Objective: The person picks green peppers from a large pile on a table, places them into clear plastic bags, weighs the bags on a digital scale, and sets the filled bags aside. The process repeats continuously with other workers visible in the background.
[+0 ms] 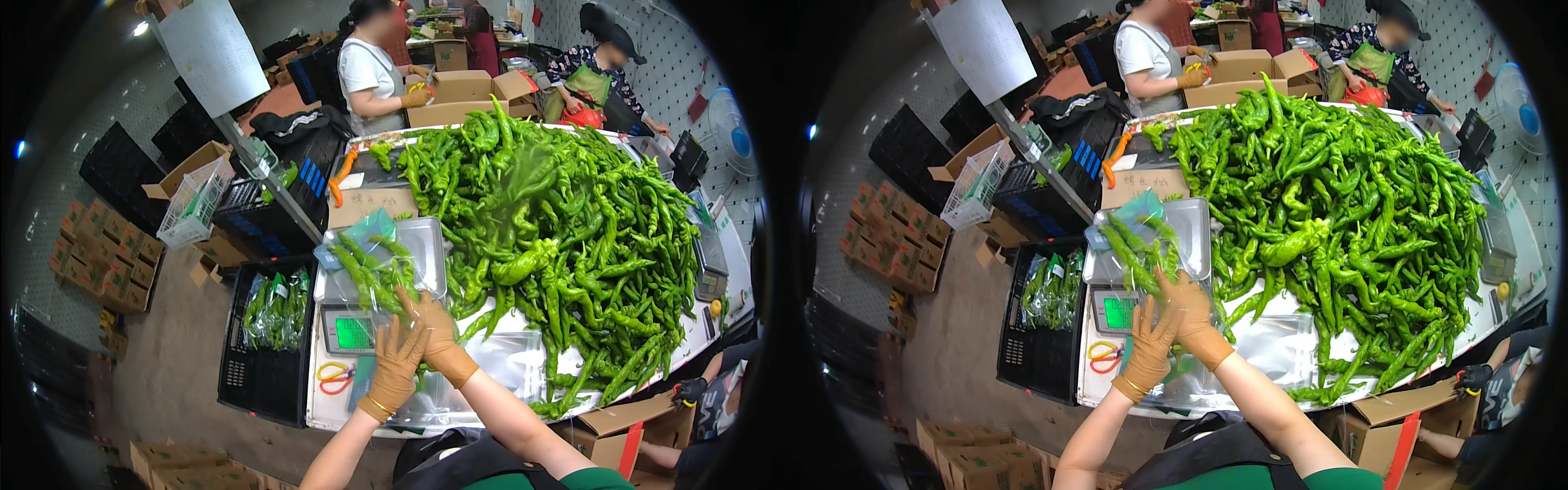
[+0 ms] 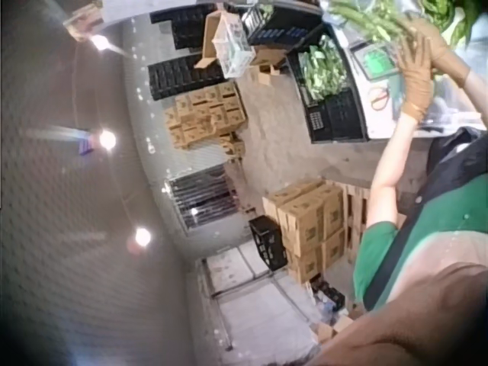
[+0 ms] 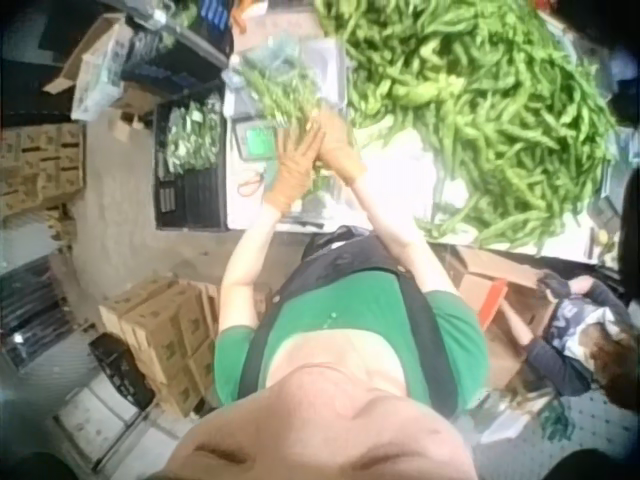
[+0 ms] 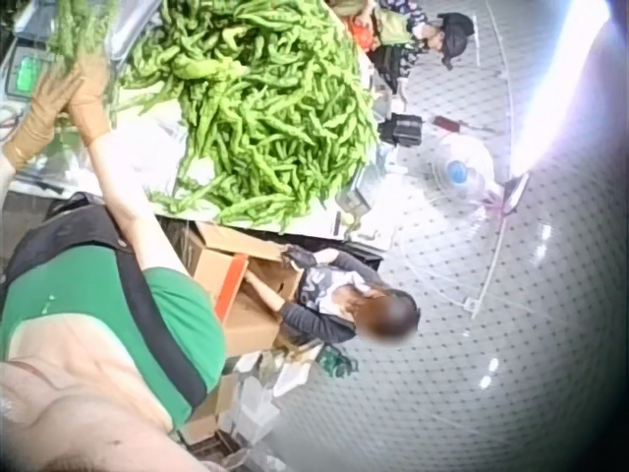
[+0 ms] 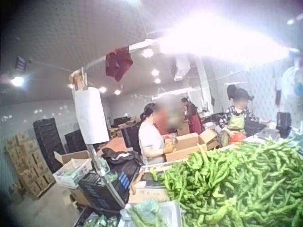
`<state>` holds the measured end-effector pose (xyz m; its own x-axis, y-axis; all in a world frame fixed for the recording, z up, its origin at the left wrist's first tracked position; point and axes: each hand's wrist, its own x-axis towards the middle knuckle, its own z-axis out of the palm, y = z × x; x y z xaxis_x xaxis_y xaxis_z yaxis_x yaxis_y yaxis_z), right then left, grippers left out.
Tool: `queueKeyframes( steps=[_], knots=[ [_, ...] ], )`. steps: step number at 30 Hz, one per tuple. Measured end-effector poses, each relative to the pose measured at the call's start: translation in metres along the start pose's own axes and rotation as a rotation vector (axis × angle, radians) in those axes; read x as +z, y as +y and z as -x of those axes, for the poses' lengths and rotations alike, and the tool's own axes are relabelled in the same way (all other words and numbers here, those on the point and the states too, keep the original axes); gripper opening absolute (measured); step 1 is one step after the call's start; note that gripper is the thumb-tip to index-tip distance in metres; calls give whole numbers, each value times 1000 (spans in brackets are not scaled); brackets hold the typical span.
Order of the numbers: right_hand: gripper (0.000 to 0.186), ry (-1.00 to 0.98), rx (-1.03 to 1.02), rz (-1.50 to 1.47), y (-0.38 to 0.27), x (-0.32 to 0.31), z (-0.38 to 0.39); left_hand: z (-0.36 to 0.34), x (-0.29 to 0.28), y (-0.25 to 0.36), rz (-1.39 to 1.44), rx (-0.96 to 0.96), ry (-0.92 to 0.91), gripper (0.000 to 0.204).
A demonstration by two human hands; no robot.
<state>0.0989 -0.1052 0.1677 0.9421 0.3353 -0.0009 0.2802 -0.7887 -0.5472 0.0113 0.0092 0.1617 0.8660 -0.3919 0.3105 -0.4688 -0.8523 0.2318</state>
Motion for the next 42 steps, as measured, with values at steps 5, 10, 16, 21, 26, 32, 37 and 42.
queueKeyframes(
  steps=[5,10,16,21,26,32,37,42],
  knots=[
    [74,84,-95,7,-9,21,-42,-1,-6,-3,53,-36,49,83],
    [71,3,11,41,-13,33,-104,-10,-15,2,57,-7,23,86],
    [77,63,-100,195,-33,62,-173,-19,-23,5,136,-14,59,86],
    [65,267,-332,36,-14,52,-153,-28,-8,-2,104,5,68,82],
    [44,94,-651,-238,76,18,44,-18,0,8,228,-165,-30,75],
    [28,547,206,117,263,-135,208,6,-10,63,329,-114,198,64],
    [43,622,559,341,351,-185,269,-7,12,132,732,-3,-69,52],
    [37,531,464,479,415,-172,235,-26,40,155,905,-4,-265,42]
  ],
)
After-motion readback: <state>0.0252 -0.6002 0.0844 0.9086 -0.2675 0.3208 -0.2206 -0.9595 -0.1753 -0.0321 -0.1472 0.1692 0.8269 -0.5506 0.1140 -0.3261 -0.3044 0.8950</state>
